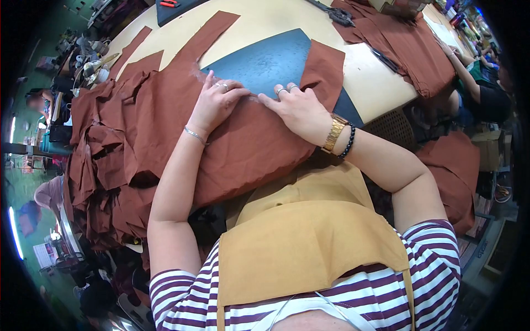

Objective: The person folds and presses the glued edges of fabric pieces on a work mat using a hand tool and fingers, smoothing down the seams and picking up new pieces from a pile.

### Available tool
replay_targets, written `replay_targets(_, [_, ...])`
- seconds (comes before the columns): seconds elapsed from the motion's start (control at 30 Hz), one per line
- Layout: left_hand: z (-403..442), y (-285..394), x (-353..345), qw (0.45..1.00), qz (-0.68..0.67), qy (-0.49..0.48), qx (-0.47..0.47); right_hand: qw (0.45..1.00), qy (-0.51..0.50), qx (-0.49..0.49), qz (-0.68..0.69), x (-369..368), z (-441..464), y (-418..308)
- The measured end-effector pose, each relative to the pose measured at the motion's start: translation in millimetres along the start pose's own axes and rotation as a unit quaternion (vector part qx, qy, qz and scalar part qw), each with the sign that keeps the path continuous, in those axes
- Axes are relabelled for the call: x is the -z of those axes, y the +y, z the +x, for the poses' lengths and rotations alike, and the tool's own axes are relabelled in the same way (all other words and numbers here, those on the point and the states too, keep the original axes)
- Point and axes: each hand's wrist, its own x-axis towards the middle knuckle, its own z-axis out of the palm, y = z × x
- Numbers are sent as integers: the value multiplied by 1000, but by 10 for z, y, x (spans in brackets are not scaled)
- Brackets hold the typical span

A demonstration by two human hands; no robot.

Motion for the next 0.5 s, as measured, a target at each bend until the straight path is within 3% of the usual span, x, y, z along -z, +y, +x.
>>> replay_targets(0.1, [10, 4, -6, 1000, 2, 3, 1, 998, -52, -16, -19, 37, 140, -68])
replay_targets(0.2, [-3, -8, -18, 1000, 8, 4, 7, 1000, -21, -14, -15, 12, 158, -41])
replay_targets(0.3, [-6, -19, -16, 1000, 15, -4, 9, 996, -90, 8, -8, 226, 36, 92])
replay_targets(0.37, [-5, -16, 14, 1000, 5, -3, 13, 999, -30, 22, 8, 271, -157, 244])
replay_targets(0.5, [-81, -197, 257, 988, -46, 17, 146, 991, 18, -29, 132, 320, -431, 256])
